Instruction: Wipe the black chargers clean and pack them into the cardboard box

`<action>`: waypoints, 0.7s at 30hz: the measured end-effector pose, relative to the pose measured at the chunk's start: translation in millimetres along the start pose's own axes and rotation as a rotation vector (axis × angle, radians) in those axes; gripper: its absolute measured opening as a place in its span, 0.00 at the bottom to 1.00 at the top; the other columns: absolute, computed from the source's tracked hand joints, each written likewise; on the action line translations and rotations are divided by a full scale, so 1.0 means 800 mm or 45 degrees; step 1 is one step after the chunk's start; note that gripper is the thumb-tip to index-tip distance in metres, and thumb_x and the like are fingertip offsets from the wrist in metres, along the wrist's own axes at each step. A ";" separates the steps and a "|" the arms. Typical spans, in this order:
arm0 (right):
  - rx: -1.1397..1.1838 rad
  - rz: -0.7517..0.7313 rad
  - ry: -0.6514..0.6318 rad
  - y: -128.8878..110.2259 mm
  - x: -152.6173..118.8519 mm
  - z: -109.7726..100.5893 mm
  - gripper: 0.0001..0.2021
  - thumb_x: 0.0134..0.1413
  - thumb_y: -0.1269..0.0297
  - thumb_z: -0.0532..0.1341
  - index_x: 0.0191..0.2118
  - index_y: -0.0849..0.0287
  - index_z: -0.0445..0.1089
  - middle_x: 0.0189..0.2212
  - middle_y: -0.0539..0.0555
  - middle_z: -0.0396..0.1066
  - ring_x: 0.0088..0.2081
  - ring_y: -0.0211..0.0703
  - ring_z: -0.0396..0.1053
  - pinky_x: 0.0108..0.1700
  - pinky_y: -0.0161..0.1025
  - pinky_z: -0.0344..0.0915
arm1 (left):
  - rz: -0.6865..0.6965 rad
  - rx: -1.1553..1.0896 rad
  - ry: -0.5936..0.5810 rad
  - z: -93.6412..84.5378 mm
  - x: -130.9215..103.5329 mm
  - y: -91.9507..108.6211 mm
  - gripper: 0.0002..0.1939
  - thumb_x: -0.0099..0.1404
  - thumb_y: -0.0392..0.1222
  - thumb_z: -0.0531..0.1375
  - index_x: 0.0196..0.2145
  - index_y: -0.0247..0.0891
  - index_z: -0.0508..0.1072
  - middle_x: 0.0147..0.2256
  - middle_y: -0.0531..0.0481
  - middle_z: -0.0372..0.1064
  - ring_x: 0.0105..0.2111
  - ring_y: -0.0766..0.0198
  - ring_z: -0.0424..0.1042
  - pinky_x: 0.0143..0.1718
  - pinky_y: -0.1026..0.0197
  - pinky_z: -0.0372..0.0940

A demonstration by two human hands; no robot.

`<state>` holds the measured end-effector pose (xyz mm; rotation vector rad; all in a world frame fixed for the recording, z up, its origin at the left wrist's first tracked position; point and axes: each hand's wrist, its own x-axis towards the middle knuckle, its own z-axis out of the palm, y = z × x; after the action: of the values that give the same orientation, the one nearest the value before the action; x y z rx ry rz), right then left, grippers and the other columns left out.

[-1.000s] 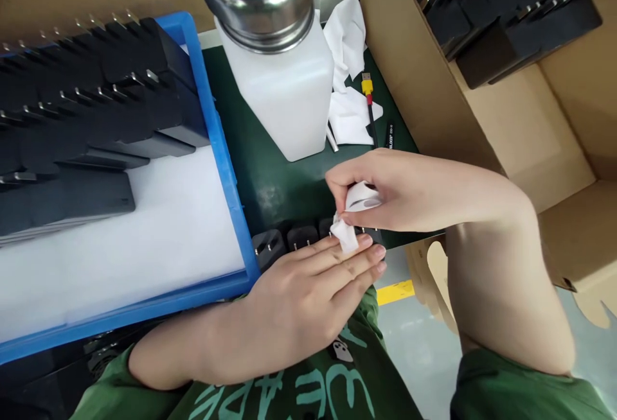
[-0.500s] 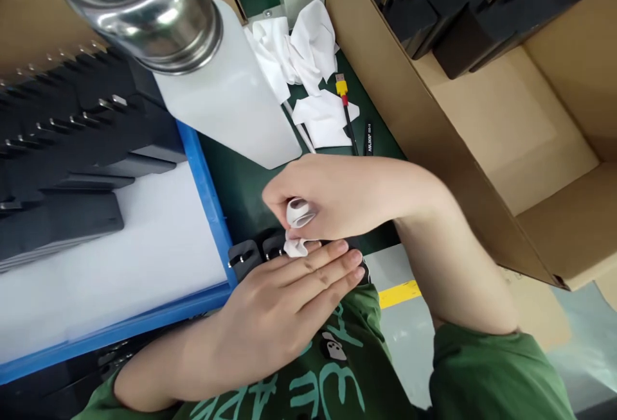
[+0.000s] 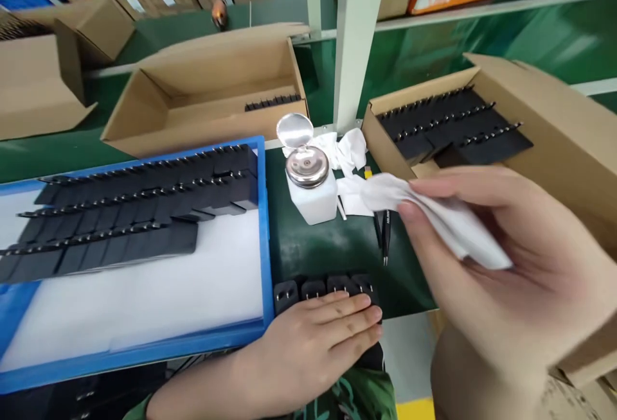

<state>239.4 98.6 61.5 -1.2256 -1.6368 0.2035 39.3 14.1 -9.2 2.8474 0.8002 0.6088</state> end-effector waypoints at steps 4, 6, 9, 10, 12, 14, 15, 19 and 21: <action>-0.139 -0.392 -0.121 -0.034 0.027 0.042 0.21 0.51 0.73 0.67 0.49 0.44 0.75 0.50 0.54 0.74 0.49 0.53 0.72 0.52 0.54 0.70 | -0.005 -0.009 0.021 -0.002 0.000 -0.001 0.17 0.76 0.37 0.51 0.56 0.37 0.74 0.60 0.54 0.71 0.61 0.67 0.68 0.64 0.63 0.63; -0.130 -0.515 -0.220 -0.040 0.036 0.055 0.20 0.53 0.77 0.64 0.50 0.49 0.74 0.51 0.57 0.73 0.50 0.50 0.72 0.51 0.49 0.71 | -0.006 -0.004 0.032 -0.003 0.000 -0.001 0.17 0.76 0.36 0.51 0.56 0.37 0.74 0.59 0.55 0.71 0.60 0.67 0.69 0.64 0.63 0.63; -0.148 -0.580 -0.437 -0.040 0.042 0.057 0.21 0.55 0.80 0.60 0.51 0.53 0.72 0.50 0.58 0.72 0.50 0.47 0.72 0.50 0.45 0.71 | -0.012 0.001 0.038 -0.003 0.000 0.000 0.17 0.77 0.35 0.50 0.56 0.36 0.74 0.59 0.55 0.71 0.60 0.66 0.69 0.64 0.63 0.63; -0.174 -0.576 -0.477 -0.041 0.043 0.054 0.21 0.55 0.80 0.60 0.51 0.52 0.72 0.49 0.57 0.72 0.51 0.47 0.72 0.50 0.44 0.71 | -0.010 -0.004 0.037 -0.003 0.000 0.000 0.17 0.76 0.35 0.50 0.56 0.36 0.74 0.59 0.55 0.71 0.60 0.66 0.69 0.64 0.63 0.63; -0.239 -0.556 -0.467 -0.043 0.044 0.046 0.20 0.55 0.79 0.60 0.50 0.50 0.72 0.49 0.55 0.72 0.50 0.48 0.72 0.49 0.45 0.70 | -0.009 -0.020 0.042 -0.002 0.001 0.000 0.17 0.76 0.34 0.50 0.56 0.36 0.74 0.59 0.54 0.71 0.60 0.65 0.69 0.63 0.62 0.64; -0.293 -0.549 -0.439 -0.047 0.046 0.042 0.19 0.56 0.77 0.59 0.50 0.48 0.72 0.49 0.55 0.71 0.50 0.50 0.71 0.49 0.46 0.69 | -0.008 -0.034 0.037 -0.001 0.001 0.000 0.17 0.76 0.34 0.51 0.56 0.35 0.74 0.59 0.53 0.71 0.60 0.65 0.70 0.63 0.62 0.64; -0.312 -0.549 -0.446 -0.049 0.047 0.042 0.19 0.57 0.76 0.58 0.50 0.48 0.71 0.49 0.55 0.71 0.50 0.50 0.71 0.49 0.46 0.68 | -0.009 -0.041 0.031 -0.001 0.001 0.000 0.17 0.76 0.34 0.51 0.56 0.34 0.74 0.59 0.52 0.71 0.60 0.64 0.70 0.63 0.61 0.64; -0.299 -0.604 -0.627 -0.055 0.051 0.052 0.21 0.59 0.78 0.52 0.52 0.50 0.70 0.49 0.55 0.70 0.50 0.47 0.71 0.51 0.44 0.68 | -0.018 -0.063 0.019 -0.002 0.002 0.000 0.17 0.76 0.34 0.51 0.56 0.33 0.74 0.59 0.50 0.71 0.60 0.64 0.70 0.63 0.61 0.64; -0.281 -0.617 -0.642 -0.053 0.054 0.045 0.22 0.59 0.78 0.52 0.52 0.48 0.70 0.50 0.54 0.70 0.50 0.46 0.71 0.50 0.43 0.68 | -0.021 -0.070 0.035 -0.002 0.002 0.000 0.17 0.76 0.33 0.51 0.56 0.34 0.74 0.59 0.50 0.72 0.60 0.64 0.70 0.63 0.61 0.65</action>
<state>187.4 127.4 99.4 -0.9391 -2.3974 0.0238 39.6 14.9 -7.3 2.7860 0.7979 0.6581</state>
